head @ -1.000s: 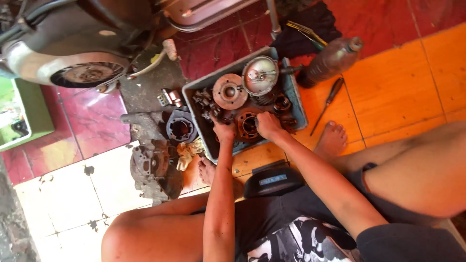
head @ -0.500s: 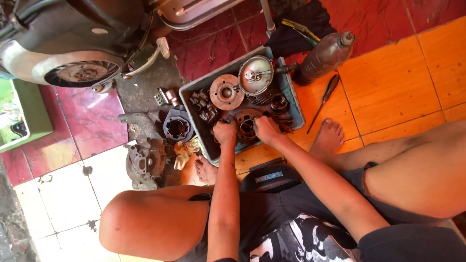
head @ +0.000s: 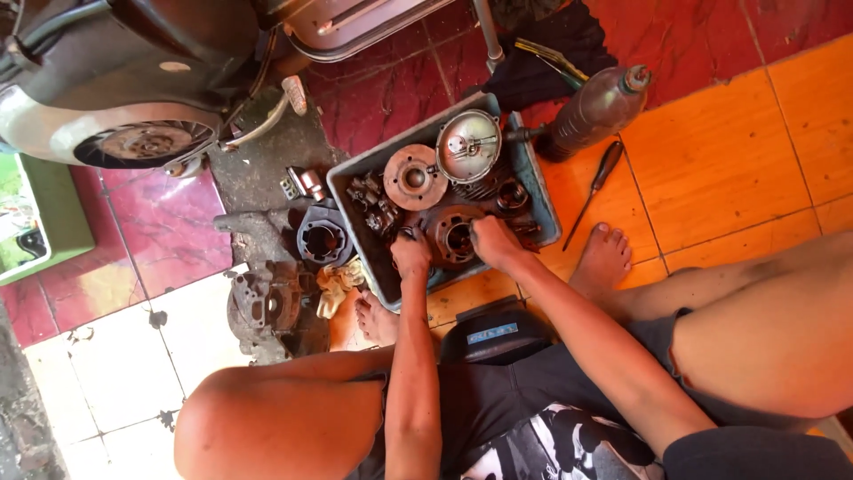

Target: Inspecting and organizing internal motorcycle engine components in a parts tray during a repair.

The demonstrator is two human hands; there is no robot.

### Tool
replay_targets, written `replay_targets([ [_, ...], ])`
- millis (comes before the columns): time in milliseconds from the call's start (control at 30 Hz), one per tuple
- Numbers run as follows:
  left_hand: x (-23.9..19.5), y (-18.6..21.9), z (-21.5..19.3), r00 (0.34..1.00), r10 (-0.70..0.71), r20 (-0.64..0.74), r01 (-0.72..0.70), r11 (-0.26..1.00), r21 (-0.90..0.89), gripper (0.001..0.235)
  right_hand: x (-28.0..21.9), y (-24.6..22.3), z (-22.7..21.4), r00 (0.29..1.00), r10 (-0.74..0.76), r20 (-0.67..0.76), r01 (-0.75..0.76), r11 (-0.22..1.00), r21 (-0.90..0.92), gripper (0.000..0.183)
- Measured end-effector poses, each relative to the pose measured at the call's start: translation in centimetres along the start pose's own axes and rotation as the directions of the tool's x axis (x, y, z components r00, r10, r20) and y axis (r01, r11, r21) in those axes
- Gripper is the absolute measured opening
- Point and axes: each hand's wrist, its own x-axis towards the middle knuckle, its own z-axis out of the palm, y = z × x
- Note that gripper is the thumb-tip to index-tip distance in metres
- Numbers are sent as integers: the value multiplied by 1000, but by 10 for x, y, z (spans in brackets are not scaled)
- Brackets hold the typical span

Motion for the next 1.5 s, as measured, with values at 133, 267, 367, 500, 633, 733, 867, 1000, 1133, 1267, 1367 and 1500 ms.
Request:
replay_targets([
  [133,-30,22,-85,922,-385,-34,242,645,-725,32,2,15,7,995,22,-97,-27,998,-55,25],
  [267,-32,21,-73,898,-431,-89,211,598,-773,27,-14,2,3,978,-56,-202,51,998,-26,25],
  [367,-34,19,-77,877,-422,-232,107,642,-759,23,-18,4,6,950,-181,-253,155,981,-117,26],
  [500,-49,23,-114,839,-414,-353,41,695,-718,23,-18,-18,2,933,-170,-318,142,984,-107,31],
  [633,-52,26,-122,811,-442,-384,47,702,-710,25,-5,-21,4,946,-149,-287,127,988,-92,29],
  [733,-61,36,-120,781,-481,-397,26,661,-750,31,9,5,16,953,-72,-294,35,991,-126,22],
  [867,-72,52,-121,687,-499,-528,-19,714,-700,54,10,-18,3,937,16,-348,-60,991,-117,14],
  [1000,-83,50,-105,738,-495,-458,-124,567,-814,52,-26,-63,-10,821,59,-568,-93,995,-30,24],
  [1133,-82,53,-86,815,-507,-281,-53,418,-907,53,-43,-86,-5,570,-200,-797,182,977,-115,6],
  [1267,-91,64,-108,859,-475,-193,-53,292,-955,50,-36,-66,-3,871,175,-460,-11,941,338,15],
  [1367,-73,61,-108,877,-480,40,61,28,-998,47,-16,-45,-16,895,403,-192,-287,849,444,40],
  [1500,-14,36,37,906,-61,-419,-203,806,-556,33,10,-18,-25,899,438,-7,-341,709,617,42],
])
